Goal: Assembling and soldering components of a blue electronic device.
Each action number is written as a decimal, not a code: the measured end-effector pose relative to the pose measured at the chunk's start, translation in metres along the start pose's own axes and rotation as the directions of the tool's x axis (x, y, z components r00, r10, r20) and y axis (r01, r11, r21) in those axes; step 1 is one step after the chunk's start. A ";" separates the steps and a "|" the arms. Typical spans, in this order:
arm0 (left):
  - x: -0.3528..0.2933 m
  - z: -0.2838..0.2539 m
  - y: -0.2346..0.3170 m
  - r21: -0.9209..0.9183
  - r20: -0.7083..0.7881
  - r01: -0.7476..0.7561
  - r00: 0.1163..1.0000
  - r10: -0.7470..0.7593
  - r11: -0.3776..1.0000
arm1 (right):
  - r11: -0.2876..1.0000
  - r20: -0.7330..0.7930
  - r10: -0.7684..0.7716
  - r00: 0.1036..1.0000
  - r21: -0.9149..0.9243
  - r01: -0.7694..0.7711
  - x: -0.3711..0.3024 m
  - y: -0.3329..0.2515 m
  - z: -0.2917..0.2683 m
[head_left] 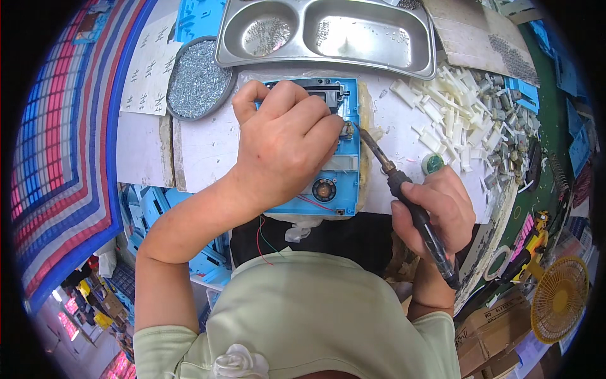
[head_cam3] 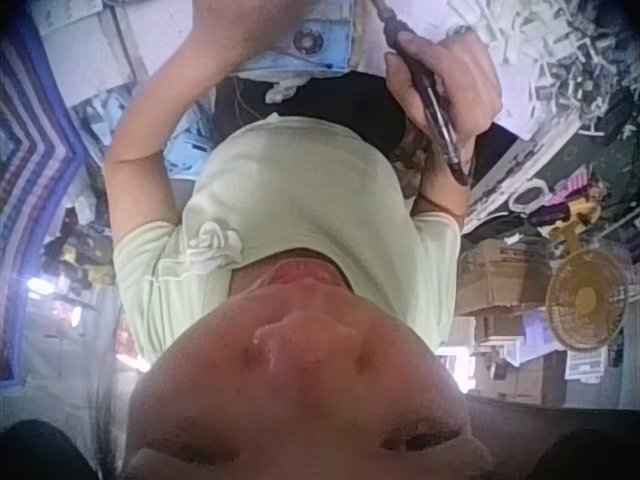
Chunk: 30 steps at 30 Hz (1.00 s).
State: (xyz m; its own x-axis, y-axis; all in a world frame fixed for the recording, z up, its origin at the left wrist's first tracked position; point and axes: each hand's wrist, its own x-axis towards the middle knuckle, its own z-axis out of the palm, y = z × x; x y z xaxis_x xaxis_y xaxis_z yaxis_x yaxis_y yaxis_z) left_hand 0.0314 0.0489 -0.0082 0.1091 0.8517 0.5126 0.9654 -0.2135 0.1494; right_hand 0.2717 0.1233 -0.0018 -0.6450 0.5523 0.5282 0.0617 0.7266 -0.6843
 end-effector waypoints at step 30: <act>0.002 -0.007 -0.001 0.013 0.079 -0.025 0.997 0.024 1.000 | 1.000 -0.047 -0.007 0.999 -0.004 0.007 0.002 0.000 0.001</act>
State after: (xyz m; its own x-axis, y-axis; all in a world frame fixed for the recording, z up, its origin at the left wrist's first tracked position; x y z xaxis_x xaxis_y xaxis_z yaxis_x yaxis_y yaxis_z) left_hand 0.0288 0.0476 -0.0019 0.1507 0.8813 0.4478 0.9653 -0.2289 0.1257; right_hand 0.2696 0.1242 -0.0011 -0.6092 0.5657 0.5557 0.0608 0.7321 -0.6785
